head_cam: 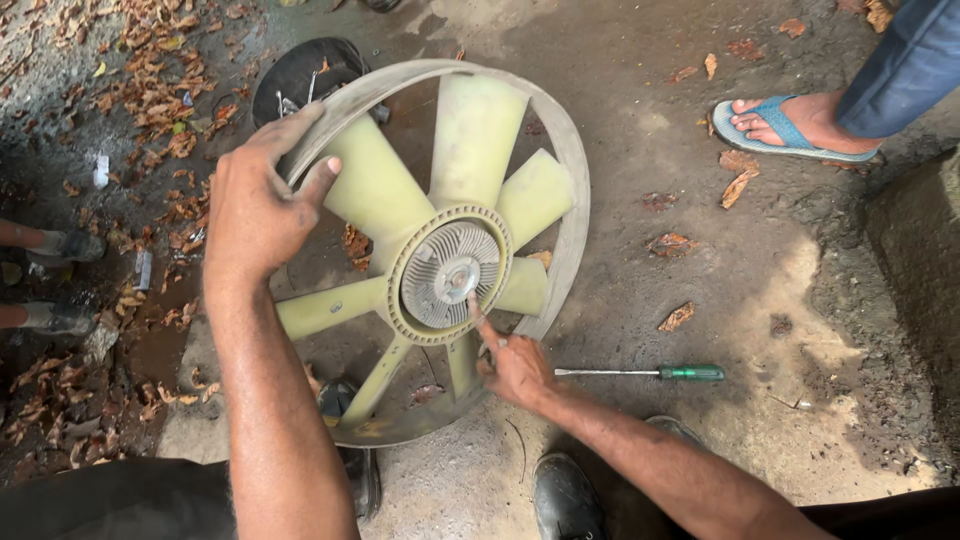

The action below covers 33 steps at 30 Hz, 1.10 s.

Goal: The person uses a screwdriver to tighten the central hub of a large vehicle fan lying on the ground. They repeatedly rotate the fan and apply torque to the hub while several bystanders watch.

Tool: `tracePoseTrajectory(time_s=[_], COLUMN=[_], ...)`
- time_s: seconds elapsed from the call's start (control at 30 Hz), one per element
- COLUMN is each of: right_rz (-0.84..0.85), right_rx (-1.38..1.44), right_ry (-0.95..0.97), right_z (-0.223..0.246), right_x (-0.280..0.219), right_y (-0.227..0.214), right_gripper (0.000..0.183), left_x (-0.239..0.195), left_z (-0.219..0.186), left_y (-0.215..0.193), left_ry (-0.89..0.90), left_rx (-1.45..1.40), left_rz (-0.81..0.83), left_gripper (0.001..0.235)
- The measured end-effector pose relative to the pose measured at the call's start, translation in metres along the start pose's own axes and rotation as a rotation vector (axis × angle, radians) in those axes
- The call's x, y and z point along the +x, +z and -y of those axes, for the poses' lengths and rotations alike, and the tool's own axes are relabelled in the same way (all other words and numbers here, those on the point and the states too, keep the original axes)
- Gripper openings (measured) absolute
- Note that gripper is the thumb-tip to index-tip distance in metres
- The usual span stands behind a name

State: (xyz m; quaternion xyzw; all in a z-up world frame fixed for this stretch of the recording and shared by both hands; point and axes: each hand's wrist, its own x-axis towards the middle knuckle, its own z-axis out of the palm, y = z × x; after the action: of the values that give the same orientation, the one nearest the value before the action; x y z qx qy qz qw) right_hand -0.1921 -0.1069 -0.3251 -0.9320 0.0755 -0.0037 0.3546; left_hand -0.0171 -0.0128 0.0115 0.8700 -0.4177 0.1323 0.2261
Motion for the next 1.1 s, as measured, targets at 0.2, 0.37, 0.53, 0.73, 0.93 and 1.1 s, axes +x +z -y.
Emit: tracePoseTrajectory(time_s=[0.2,0.37,0.53,0.73,0.93,1.1], right_rz=[-0.255,-0.474,-0.282,-0.297,0.009,-0.318], right_rx=[0.214,0.077,-0.06,-0.028,-0.006,0.014], right_ry=[0.019,-0.272,-0.196,-0.083,0.118,-0.074], right_z=[0.011,0.013,0.008,-0.007,-0.006,-0.017], right_x=[0.001,0.018,0.027,0.03,0.017,0.007], right_y=[-0.017,-0.03,-0.033,-0.042,-0.025,-0.013], right_gripper=[0.095,0.1,0.094,0.095,0.091,0.083], left_x=[-0.001,-0.001,-0.001,-0.002,-0.002,-0.001], left_z=[-0.002,-0.003,-0.005,-0.006,-0.003,-0.004], left_y=[-0.004,-0.002,-0.002,-0.002,-0.002,-0.003], left_ry=[0.008,0.003,0.013,-0.014,-0.001,0.034], left_rx=[-0.023,-0.019,-0.018,-0.026,-0.013,0.011], left_rz=[0.006,0.001,0.003,0.0,0.008,-0.002], left_gripper=[0.05,0.05,0.049,0.05,0.05,0.05])
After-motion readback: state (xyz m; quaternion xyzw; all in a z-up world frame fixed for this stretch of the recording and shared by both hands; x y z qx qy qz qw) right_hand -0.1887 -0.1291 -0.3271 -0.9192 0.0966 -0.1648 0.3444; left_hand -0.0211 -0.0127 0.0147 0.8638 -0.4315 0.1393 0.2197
